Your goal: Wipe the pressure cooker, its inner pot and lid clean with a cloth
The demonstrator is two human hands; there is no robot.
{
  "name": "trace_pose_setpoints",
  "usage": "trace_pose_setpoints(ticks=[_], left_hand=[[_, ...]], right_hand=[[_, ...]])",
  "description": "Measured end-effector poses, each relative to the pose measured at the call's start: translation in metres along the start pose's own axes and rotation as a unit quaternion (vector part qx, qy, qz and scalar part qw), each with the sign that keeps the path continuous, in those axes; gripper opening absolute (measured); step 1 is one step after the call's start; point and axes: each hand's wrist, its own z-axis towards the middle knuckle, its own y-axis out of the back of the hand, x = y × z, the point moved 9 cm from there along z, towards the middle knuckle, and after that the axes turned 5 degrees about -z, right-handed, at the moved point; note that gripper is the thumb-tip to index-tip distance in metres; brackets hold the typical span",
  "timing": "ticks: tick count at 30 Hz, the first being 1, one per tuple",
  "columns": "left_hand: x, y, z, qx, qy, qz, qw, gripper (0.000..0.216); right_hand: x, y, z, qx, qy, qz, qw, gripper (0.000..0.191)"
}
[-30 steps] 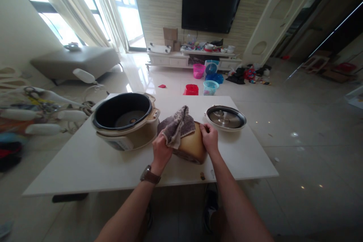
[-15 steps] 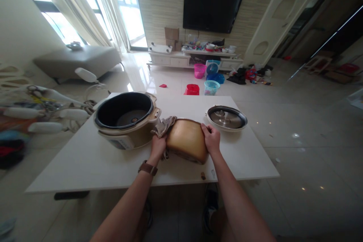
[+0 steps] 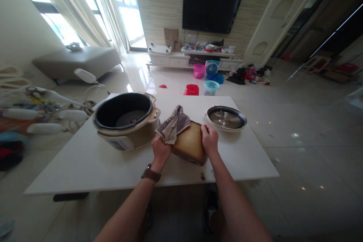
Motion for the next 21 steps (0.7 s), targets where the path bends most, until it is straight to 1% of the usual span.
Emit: trace_pose_setpoints(ticks=[2, 5, 11, 13, 14, 16, 18, 21], left_hand=[[0.005, 0.001, 0.001, -0.008, 0.021, -0.010, 1.000, 0.030], [0.021, -0.001, 0.006, -0.006, 0.069, -0.036, 0.997, 0.034], [0.067, -0.007, 0.018, 0.015, 0.162, -0.072, 0.984, 0.032], [0.072, -0.007, 0.018, 0.008, 0.175, -0.084, 0.981, 0.033], [0.070, -0.007, 0.017, 0.004, 0.170, -0.088, 0.982, 0.034], [0.056, -0.007, 0.015, 0.000, 0.141, -0.086, 0.986, 0.034], [0.035, -0.006, 0.010, 0.005, 0.093, -0.064, 0.994, 0.032], [0.002, -0.004, 0.001, 0.023, 0.001, -0.008, 1.000, 0.030]], right_hand=[[-0.004, 0.001, -0.001, 0.001, -0.026, -0.004, 1.000, 0.049], [-0.010, 0.003, -0.001, -0.004, -0.045, -0.006, 0.999, 0.061], [-0.020, 0.003, 0.000, 0.004, -0.047, 0.025, 0.999, 0.063], [-0.021, 0.003, 0.001, 0.008, -0.046, 0.031, 0.998, 0.061], [-0.021, 0.003, 0.002, 0.012, -0.045, 0.031, 0.998, 0.060], [-0.017, 0.001, 0.003, 0.025, -0.035, 0.028, 0.999, 0.055], [-0.009, -0.001, 0.003, 0.032, -0.011, 0.021, 0.999, 0.045], [0.004, 0.001, 0.001, 0.013, 0.021, -0.003, 1.000, 0.034]])
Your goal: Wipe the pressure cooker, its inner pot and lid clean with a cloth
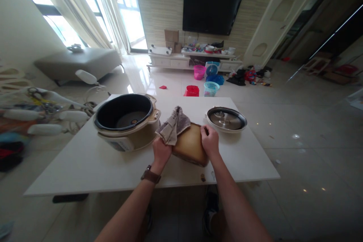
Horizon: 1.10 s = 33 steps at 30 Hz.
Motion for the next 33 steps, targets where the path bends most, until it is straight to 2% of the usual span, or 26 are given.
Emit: trace_pose_setpoints(ticks=[3, 6, 10, 15, 18, 22, 26, 29, 33], left_hand=[[-0.020, -0.002, -0.008, 0.029, -0.074, 0.031, 0.996, 0.029], [-0.023, -0.001, -0.008, 0.025, -0.086, 0.025, 0.996, 0.027], [-0.010, 0.003, -0.002, -0.011, -0.027, 0.012, 0.999, 0.028], [0.026, 0.011, 0.008, -0.046, 0.093, -0.012, 0.995, 0.028], [0.040, 0.014, 0.012, -0.059, 0.113, -0.026, 0.991, 0.026], [0.029, 0.016, 0.007, -0.068, 0.071, -0.009, 0.995, 0.030], [-0.001, 0.010, -0.004, -0.024, -0.011, 0.045, 0.999, 0.026], [-0.017, 0.004, -0.008, 0.014, -0.061, 0.043, 0.997, 0.024], [-0.015, 0.005, -0.003, 0.004, -0.043, 0.011, 0.999, 0.025]], right_hand=[[0.002, 0.001, -0.001, -0.009, -0.009, -0.013, 1.000, 0.039], [-0.005, 0.003, -0.002, -0.010, -0.044, -0.004, 0.999, 0.054], [-0.017, 0.004, -0.003, -0.019, -0.075, 0.023, 0.997, 0.062], [-0.029, -0.004, -0.005, -0.024, -0.083, 0.072, 0.994, 0.063], [-0.028, -0.008, -0.004, -0.023, -0.076, 0.068, 0.995, 0.061], [-0.010, -0.008, -0.002, -0.012, -0.035, 0.018, 0.999, 0.051], [0.006, -0.004, -0.004, -0.019, -0.009, 0.010, 1.000, 0.038], [0.001, 0.002, -0.006, -0.031, -0.047, -0.002, 0.998, 0.049], [-0.012, 0.005, -0.005, -0.029, -0.081, -0.007, 0.996, 0.064]])
